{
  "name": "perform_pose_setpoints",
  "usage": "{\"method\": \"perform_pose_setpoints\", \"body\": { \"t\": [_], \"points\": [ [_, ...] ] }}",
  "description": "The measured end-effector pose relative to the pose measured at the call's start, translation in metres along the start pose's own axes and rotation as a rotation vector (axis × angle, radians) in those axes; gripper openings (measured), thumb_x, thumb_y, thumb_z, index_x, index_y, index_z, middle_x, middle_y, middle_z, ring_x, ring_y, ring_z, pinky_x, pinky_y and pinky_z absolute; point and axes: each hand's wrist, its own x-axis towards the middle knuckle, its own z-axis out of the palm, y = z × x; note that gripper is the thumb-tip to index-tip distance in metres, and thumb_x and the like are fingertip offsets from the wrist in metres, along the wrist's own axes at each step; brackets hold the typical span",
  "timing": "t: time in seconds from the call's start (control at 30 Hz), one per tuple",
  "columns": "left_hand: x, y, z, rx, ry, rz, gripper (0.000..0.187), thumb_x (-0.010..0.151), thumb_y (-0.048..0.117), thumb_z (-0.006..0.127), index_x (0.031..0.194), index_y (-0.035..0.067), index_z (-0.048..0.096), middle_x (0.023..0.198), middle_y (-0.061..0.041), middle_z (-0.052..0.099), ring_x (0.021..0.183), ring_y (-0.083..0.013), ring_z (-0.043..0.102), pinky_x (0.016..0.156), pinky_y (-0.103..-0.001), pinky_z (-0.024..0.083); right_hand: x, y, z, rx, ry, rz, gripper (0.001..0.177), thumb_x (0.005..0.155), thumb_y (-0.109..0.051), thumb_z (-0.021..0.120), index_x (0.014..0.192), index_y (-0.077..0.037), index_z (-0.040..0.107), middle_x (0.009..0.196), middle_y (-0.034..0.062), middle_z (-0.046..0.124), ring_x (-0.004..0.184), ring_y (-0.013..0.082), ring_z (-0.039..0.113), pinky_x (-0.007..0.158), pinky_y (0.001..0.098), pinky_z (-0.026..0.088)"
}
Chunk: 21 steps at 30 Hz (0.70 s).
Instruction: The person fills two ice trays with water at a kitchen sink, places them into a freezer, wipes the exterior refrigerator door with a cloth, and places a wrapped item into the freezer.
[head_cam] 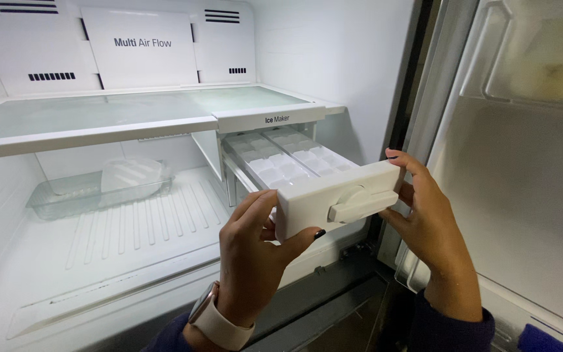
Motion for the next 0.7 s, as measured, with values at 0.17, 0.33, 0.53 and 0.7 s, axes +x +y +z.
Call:
{"method": "perform_pose_setpoints", "body": {
  "t": [0.17, 0.33, 0.53, 0.7],
  "points": [
    [0.005, -0.016, 0.001, 0.037, 0.002, -0.006, 0.047, 0.067, 0.023, 0.094, 0.105, 0.007, 0.071, 0.11, -0.008, 0.071, 0.089, -0.0169, 0.066, 0.057, -0.025, 0.066, 0.01, 0.004, 0.012, -0.084, 0.015, 0.045, 0.082, 0.072, 0.016, 0.073, 0.142, -0.008, 0.04, 0.16, 0.0088, 0.044, 0.125, 0.0183, 0.06, 0.108, 0.0286, 0.044],
    [0.011, -0.033, -0.002, 0.017, 0.017, -0.011, 0.045, 0.067, 0.018, 0.093, 0.105, 0.008, 0.071, 0.111, -0.007, 0.069, 0.08, -0.0153, 0.066, 0.055, -0.023, 0.065, 0.018, 0.021, 0.027, -0.079, 0.014, -0.033, 0.082, 0.071, 0.017, 0.073, 0.141, -0.006, 0.039, 0.16, 0.0136, 0.042, 0.138, 0.0234, 0.053, 0.114, 0.0328, 0.042],
    [0.027, -0.051, -0.007, 0.081, 0.011, -0.028, 0.049, 0.066, 0.022, 0.095, 0.106, 0.007, 0.071, 0.105, -0.006, 0.069, 0.07, -0.0152, 0.064, 0.054, -0.025, 0.061, 0.035, 0.022, 0.045, -0.147, 0.027, -0.094, 0.084, 0.069, 0.018, 0.073, 0.142, -0.006, 0.04, 0.159, 0.0176, 0.043, 0.141, 0.0283, 0.051, 0.111, 0.0362, 0.046],
    [0.043, -0.07, -0.011, 0.025, 0.02, -0.09, 0.061, 0.066, 0.017, 0.097, 0.118, 0.001, 0.069, 0.111, -0.019, 0.072, 0.071, -0.0273, 0.069, 0.059, -0.035, 0.066, 0.05, -0.003, 0.06, -0.132, 0.031, -0.033, 0.079, 0.072, 0.023, 0.07, 0.14, -0.001, 0.04, 0.152, 0.0296, 0.043, 0.129, 0.0609, 0.048, 0.099, 0.0648, 0.052]
  ]
}}
